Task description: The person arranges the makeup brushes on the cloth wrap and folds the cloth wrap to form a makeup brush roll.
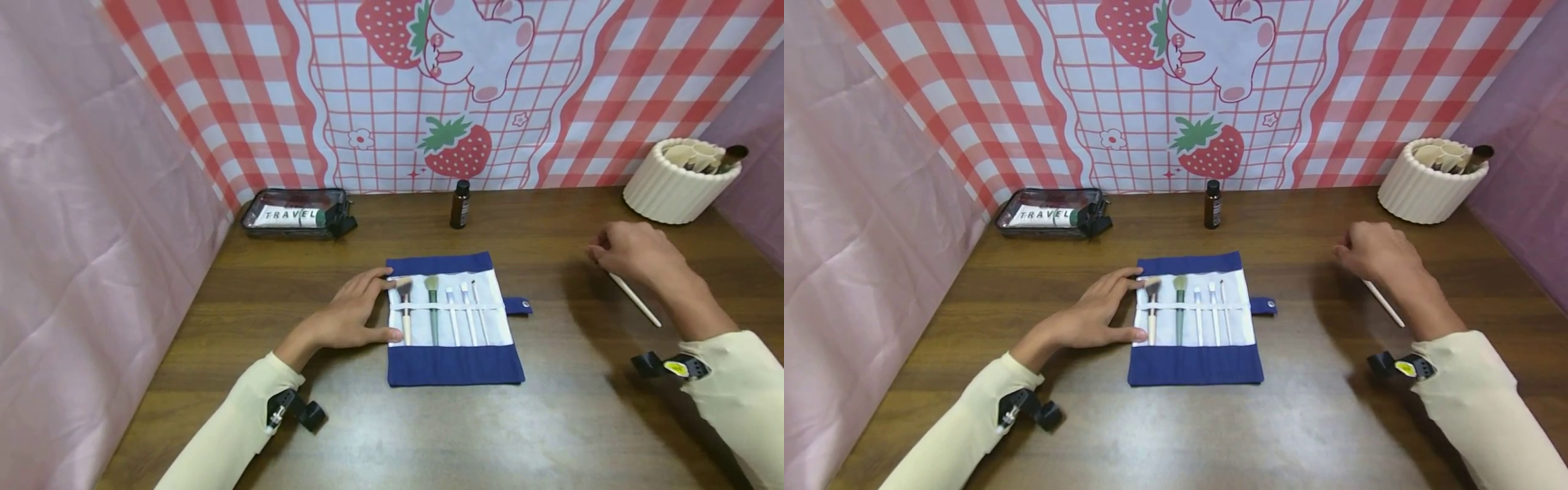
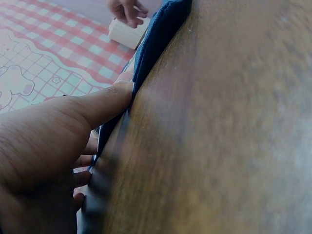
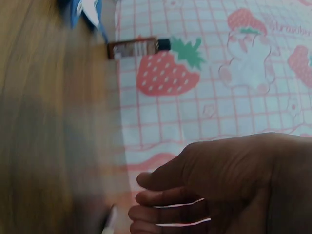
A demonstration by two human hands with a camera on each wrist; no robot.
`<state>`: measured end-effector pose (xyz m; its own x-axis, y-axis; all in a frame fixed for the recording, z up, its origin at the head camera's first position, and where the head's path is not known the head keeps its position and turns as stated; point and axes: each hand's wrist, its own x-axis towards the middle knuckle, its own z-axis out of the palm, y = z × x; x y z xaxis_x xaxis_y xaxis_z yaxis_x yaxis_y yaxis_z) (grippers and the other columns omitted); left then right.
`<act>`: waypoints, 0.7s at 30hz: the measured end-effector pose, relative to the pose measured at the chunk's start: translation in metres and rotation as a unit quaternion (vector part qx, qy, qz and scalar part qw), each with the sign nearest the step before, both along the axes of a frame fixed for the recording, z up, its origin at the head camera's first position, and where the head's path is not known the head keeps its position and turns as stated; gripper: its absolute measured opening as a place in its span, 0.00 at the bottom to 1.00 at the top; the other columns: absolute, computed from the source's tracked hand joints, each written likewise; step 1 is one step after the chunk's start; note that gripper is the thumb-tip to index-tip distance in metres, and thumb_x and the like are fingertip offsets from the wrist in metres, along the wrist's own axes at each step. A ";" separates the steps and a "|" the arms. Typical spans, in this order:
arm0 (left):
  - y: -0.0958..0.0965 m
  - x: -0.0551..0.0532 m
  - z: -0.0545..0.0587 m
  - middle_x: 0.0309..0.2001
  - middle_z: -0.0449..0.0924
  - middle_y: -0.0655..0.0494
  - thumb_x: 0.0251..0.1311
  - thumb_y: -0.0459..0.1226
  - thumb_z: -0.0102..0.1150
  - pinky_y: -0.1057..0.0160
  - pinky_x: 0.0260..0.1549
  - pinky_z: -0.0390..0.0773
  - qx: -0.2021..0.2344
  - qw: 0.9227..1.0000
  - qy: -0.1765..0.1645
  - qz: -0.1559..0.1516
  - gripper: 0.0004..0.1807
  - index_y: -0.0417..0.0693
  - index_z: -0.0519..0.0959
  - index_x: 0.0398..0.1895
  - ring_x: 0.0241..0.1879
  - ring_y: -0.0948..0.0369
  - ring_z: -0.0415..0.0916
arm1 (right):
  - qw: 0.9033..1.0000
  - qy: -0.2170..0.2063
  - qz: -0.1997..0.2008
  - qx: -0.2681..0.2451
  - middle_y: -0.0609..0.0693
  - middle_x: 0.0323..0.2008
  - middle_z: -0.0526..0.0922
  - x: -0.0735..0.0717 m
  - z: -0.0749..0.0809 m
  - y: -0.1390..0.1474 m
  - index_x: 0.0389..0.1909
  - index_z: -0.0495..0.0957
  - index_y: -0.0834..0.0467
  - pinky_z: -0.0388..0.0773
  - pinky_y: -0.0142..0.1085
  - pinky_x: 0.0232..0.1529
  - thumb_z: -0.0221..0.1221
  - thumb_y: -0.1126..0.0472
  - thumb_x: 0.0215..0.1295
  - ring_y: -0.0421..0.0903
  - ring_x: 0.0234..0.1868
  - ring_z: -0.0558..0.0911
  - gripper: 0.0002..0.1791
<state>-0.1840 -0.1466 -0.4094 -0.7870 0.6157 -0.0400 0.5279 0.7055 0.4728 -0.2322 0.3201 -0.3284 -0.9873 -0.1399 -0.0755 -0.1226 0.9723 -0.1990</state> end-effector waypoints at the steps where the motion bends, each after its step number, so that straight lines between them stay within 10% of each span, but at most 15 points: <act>1: 0.000 0.000 0.000 0.79 0.42 0.50 0.60 0.66 0.60 0.44 0.73 0.44 0.001 1.000 0.000 0.000 0.51 0.47 0.57 0.76 0.78 0.51 0.40 | 1.000 -0.003 -0.002 0.007 0.54 0.26 0.78 0.000 -0.001 0.005 0.34 0.80 0.61 0.71 0.51 0.29 0.60 0.55 0.67 0.56 0.31 0.76 0.12; 21: -0.001 0.001 0.001 0.79 0.42 0.50 0.59 0.65 0.62 0.44 0.73 0.44 0.007 1.000 0.004 -0.002 0.52 0.47 0.56 0.77 0.77 0.51 0.40 | 1.000 -0.008 -0.013 0.013 0.53 0.21 0.72 -0.007 -0.016 0.014 0.22 0.75 0.57 0.67 0.47 0.23 0.55 0.54 0.68 0.54 0.25 0.72 0.16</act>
